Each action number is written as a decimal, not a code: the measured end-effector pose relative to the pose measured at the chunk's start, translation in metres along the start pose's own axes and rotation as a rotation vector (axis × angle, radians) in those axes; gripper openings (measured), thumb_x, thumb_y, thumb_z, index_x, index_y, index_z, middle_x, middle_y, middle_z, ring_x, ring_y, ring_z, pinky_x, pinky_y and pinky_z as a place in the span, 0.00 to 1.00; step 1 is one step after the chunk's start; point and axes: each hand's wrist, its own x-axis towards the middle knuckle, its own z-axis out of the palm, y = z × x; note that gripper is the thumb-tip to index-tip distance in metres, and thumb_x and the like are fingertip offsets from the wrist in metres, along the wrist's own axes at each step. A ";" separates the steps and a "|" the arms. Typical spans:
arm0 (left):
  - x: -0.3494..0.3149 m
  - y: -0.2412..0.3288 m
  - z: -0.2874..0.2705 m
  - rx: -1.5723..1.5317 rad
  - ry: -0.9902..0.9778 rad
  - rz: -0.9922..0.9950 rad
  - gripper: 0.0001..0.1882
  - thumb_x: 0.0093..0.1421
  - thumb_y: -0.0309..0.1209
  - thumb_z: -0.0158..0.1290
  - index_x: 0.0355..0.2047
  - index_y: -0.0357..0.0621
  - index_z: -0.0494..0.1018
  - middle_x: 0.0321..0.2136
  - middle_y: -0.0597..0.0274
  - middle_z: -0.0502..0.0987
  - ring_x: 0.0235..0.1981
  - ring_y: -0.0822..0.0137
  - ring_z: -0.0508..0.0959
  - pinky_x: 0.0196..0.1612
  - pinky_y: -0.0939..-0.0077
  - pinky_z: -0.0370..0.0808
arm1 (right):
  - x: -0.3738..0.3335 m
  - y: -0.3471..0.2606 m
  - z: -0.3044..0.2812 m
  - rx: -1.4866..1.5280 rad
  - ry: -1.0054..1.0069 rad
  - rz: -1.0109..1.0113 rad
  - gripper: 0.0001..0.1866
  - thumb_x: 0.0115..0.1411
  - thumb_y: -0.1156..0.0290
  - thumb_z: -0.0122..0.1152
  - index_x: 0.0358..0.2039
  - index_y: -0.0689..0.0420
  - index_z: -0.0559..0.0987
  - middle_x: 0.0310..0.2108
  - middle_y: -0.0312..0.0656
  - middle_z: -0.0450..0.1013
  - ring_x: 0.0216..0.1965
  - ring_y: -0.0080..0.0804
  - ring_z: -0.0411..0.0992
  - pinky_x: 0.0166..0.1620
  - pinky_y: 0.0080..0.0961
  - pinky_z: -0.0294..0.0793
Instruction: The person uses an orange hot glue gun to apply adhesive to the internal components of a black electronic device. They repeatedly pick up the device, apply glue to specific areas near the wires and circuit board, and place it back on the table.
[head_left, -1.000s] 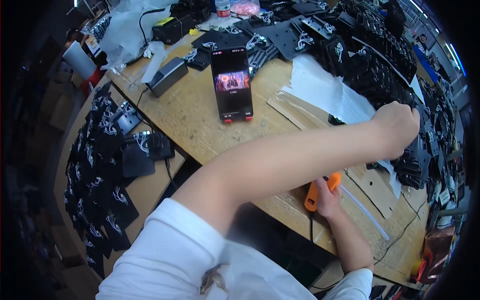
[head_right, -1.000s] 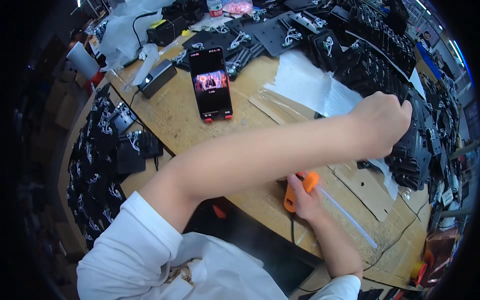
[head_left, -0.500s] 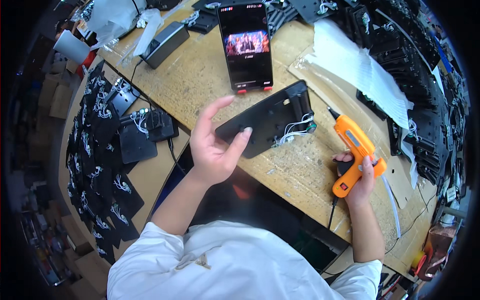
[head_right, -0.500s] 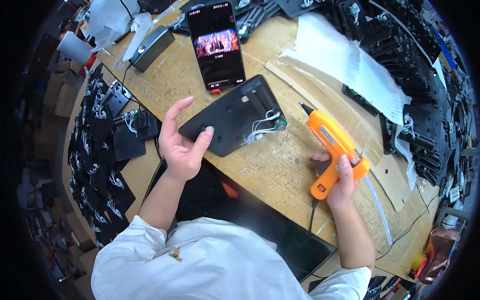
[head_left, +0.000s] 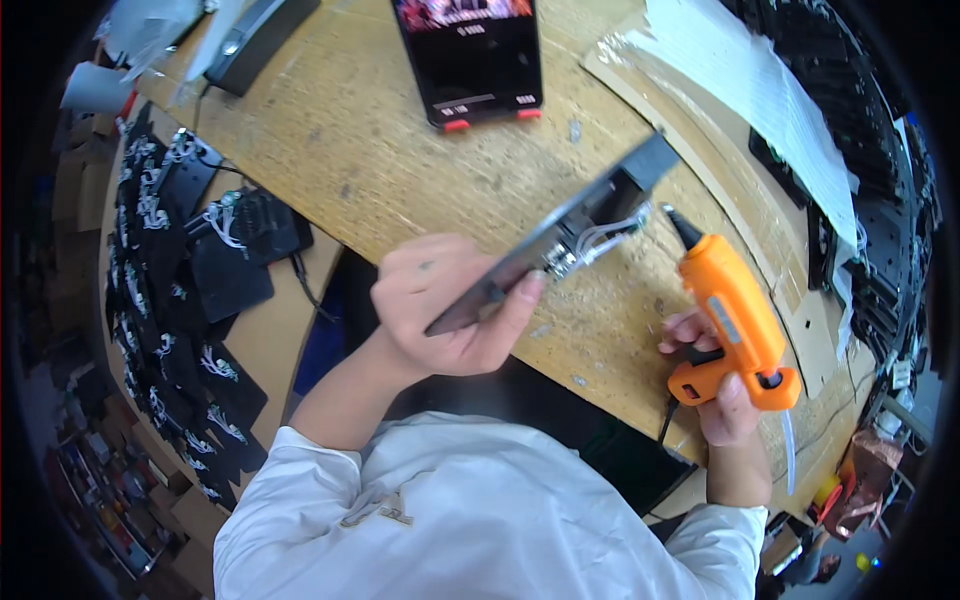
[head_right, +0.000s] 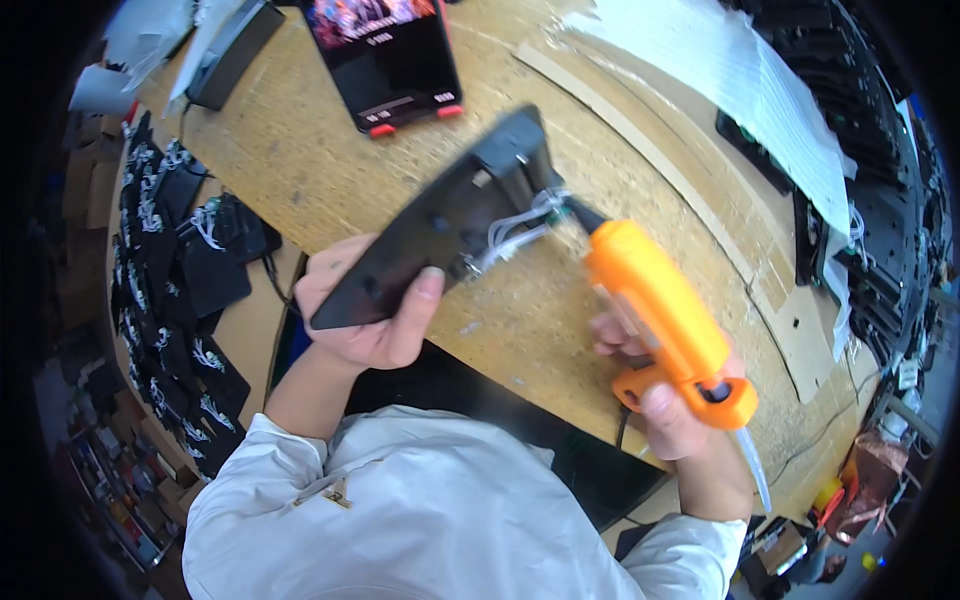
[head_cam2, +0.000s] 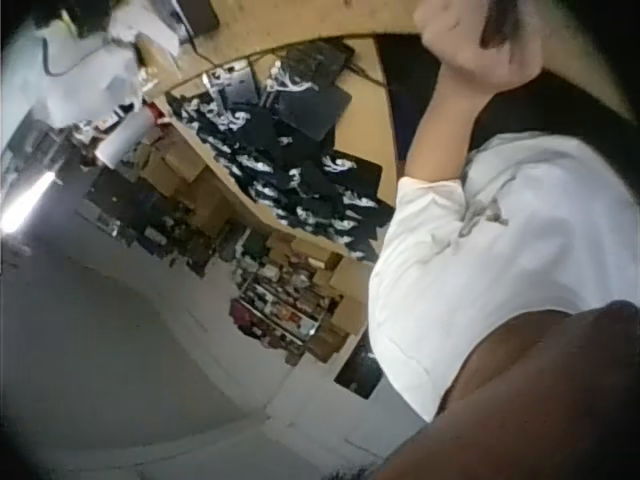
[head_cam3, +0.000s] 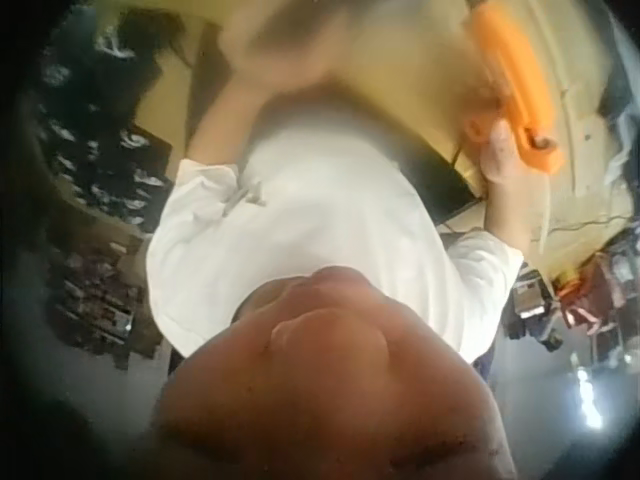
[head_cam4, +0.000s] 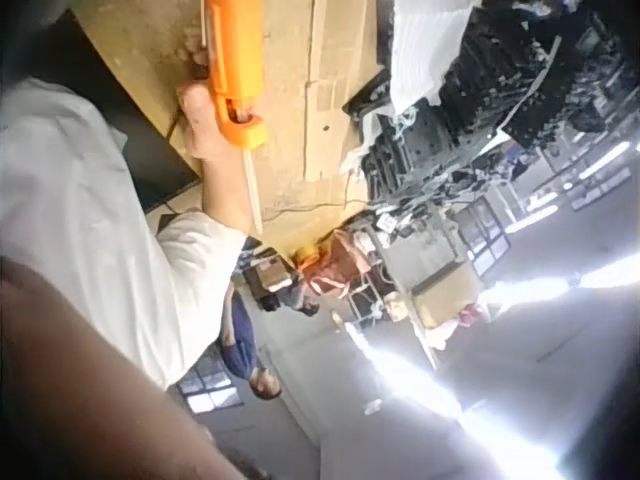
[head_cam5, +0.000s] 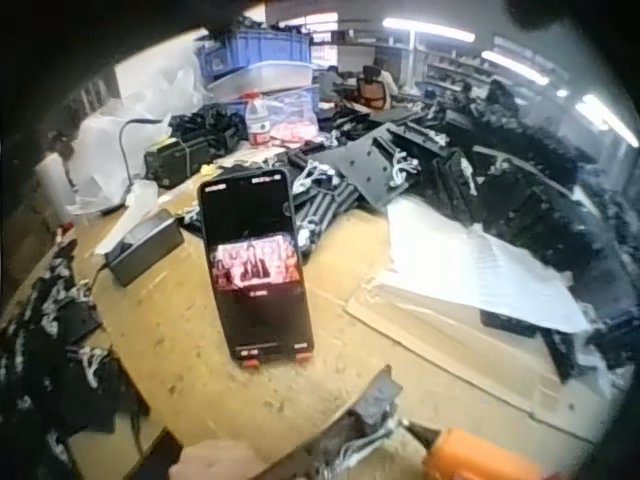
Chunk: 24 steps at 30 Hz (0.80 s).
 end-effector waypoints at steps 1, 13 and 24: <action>-0.001 0.001 -0.002 0.012 0.006 0.001 0.04 0.46 0.20 0.60 0.21 0.34 0.75 0.11 0.63 0.70 0.09 0.69 0.69 0.14 0.80 0.62 | 0.000 0.002 -0.004 -0.136 -0.073 -0.085 0.25 0.50 0.52 0.64 0.35 0.64 0.75 0.32 0.49 0.75 0.34 0.44 0.75 0.39 0.34 0.76; -0.002 0.000 -0.002 0.109 0.029 0.029 0.04 0.45 0.20 0.60 0.22 0.33 0.75 0.12 0.63 0.71 0.09 0.70 0.68 0.14 0.81 0.63 | 0.015 -0.009 0.017 -0.819 -0.334 -0.572 0.34 0.44 0.39 0.67 0.25 0.64 0.76 0.21 0.44 0.74 0.21 0.38 0.76 0.26 0.25 0.75; -0.002 0.000 -0.001 0.119 0.046 0.076 0.04 0.46 0.20 0.60 0.21 0.34 0.74 0.13 0.63 0.71 0.10 0.69 0.69 0.15 0.81 0.64 | 0.015 -0.001 0.019 -0.927 -0.254 -0.698 0.34 0.45 0.35 0.63 0.19 0.61 0.73 0.13 0.37 0.67 0.11 0.29 0.66 0.16 0.21 0.62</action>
